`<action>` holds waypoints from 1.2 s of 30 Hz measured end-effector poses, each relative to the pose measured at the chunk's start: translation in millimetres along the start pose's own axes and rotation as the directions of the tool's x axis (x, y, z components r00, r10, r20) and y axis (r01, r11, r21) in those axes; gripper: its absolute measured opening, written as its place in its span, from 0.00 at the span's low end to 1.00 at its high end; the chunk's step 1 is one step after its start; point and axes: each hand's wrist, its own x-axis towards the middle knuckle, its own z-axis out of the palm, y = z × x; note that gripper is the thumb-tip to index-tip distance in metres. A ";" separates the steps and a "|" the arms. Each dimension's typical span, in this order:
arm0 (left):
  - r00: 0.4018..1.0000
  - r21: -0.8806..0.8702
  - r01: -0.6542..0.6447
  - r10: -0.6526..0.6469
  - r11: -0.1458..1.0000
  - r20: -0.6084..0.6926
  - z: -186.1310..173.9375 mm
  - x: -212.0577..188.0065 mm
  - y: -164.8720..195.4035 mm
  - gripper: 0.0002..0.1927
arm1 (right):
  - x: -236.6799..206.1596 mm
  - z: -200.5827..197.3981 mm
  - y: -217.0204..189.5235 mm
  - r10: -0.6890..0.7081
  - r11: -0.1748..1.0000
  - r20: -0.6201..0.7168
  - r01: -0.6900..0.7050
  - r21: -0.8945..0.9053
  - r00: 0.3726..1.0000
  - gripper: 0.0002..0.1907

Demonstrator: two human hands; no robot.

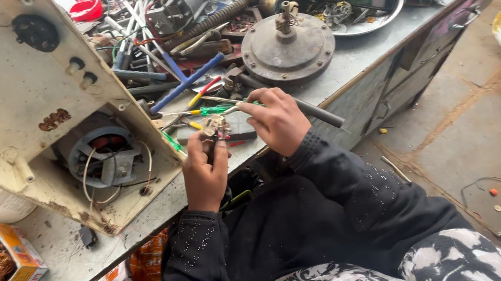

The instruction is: The person sits at a cluttered workbench and uses a screwdriver to manipulate a small electrical component held in their left hand. They repeatedly tighten and loosen screws on the component while handling attached wires.

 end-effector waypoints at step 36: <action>0.913 -0.693 0.381 -0.367 0.612 0.178 -32.0 -139.8 8.5 0.13 | -87.0 20.2 -93.3 0.191 0.495 0.516 -0.536 0.684 0.835 0.32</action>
